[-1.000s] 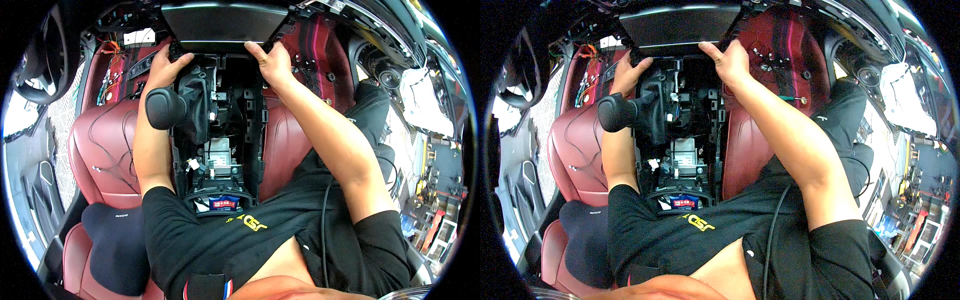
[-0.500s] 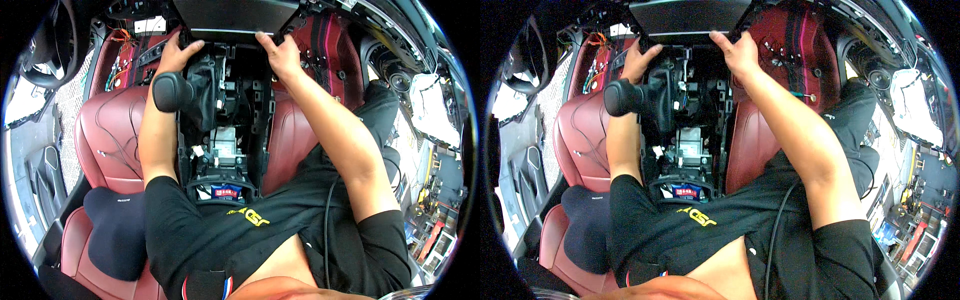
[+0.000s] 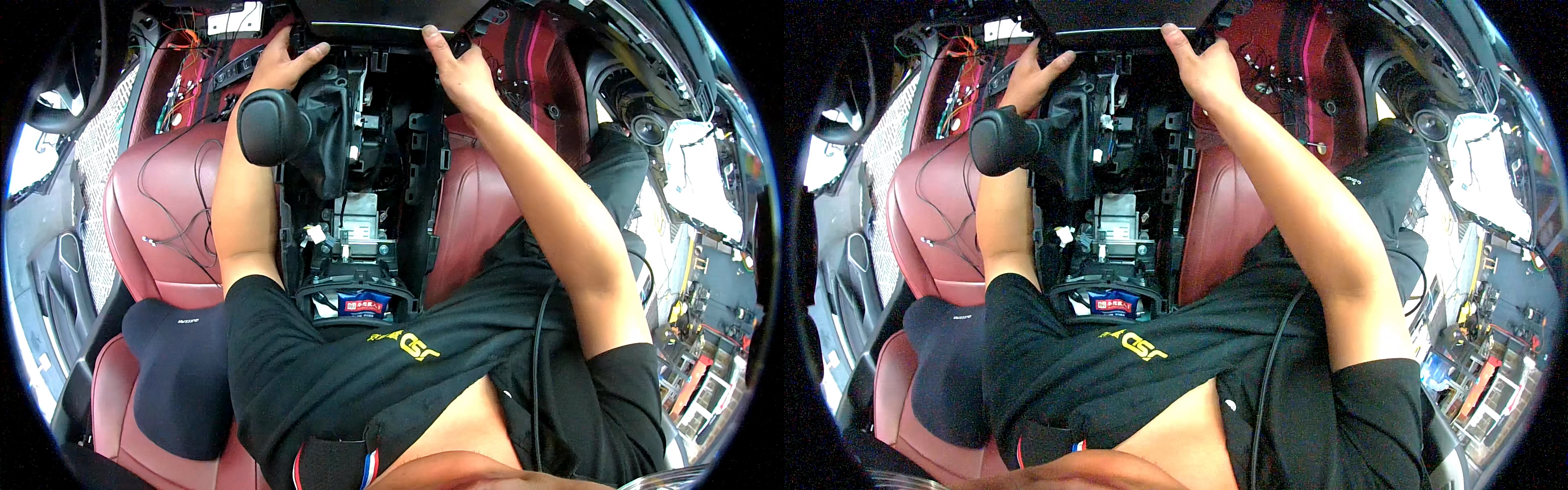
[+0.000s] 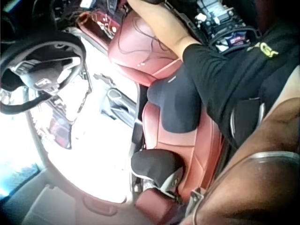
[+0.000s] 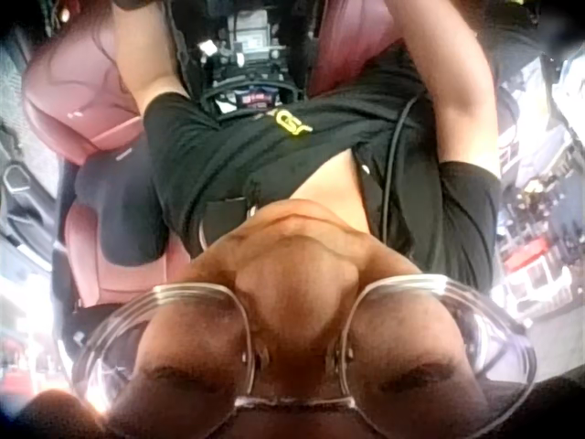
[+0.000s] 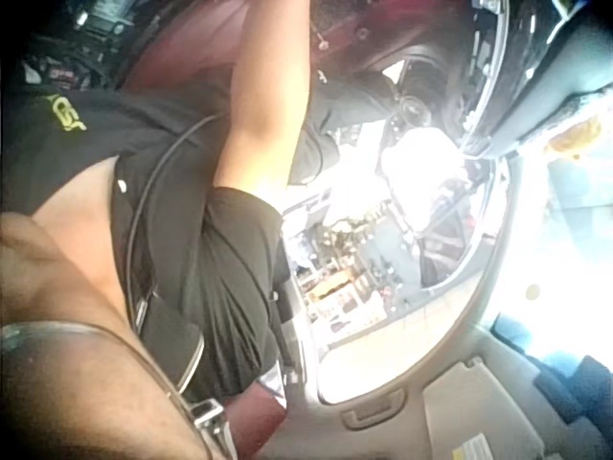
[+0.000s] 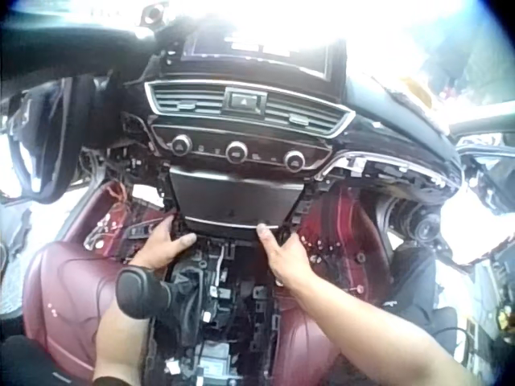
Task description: The person removes a large plastic trim and infotainment screen assembly from a car dashboard. They use a screwdriver to pry or unscrew components and then use their hands to pull the assembly forward, revealing wires. They proceed to disconnect multiple wire harnesses from the back of the assembly.
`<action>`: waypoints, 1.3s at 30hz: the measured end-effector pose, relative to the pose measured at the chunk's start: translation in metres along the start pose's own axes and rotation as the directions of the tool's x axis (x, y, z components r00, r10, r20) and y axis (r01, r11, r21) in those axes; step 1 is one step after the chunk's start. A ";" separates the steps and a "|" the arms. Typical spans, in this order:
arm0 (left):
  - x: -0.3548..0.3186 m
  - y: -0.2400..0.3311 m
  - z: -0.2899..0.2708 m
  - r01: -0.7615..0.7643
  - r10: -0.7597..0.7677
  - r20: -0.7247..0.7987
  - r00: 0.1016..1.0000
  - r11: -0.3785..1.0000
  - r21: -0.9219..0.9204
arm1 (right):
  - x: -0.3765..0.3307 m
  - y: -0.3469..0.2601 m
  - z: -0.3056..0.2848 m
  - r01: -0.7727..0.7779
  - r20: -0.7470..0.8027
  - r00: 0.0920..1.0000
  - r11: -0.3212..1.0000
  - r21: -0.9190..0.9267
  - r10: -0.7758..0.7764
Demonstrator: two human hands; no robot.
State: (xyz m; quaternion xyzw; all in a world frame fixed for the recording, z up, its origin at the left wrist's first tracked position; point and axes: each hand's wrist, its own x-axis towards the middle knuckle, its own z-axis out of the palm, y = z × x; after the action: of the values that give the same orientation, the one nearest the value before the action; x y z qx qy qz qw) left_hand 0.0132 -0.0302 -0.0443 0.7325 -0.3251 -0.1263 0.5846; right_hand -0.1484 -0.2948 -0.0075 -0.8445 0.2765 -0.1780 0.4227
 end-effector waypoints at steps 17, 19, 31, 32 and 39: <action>0.008 -0.040 -0.018 -0.073 0.074 -0.022 0.997 0.996 0.041 | 0.000 -0.009 -0.001 -0.017 0.124 0.992 1.000 -0.023 0.020; -0.001 0.015 0.011 -0.011 -0.033 -0.142 0.989 0.953 -0.304 | -0.027 0.000 0.004 0.124 -0.018 0.992 0.987 -0.106 -0.127; 0.007 -0.022 -0.008 -0.057 0.083 -0.142 0.986 0.983 0.174 | -0.005 -0.017 -0.002 0.073 0.133 0.990 0.957 -0.281 -0.037; 0.006 -0.018 -0.009 -0.020 0.083 -0.181 0.980 0.945 0.326 | -0.005 -0.011 -0.002 0.062 0.089 0.995 0.950 -0.308 -0.036; -0.004 -0.006 -0.004 0.055 0.022 -0.234 0.972 0.947 0.317 | -0.002 -0.013 -0.007 0.129 0.042 0.992 0.952 -0.277 -0.122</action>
State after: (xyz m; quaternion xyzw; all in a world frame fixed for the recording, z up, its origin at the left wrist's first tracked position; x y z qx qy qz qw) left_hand 0.0141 -0.0237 -0.0492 0.8303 -0.2640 0.0110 0.4907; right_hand -0.1495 -0.2917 0.0073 -0.9136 0.2394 -0.1536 0.2905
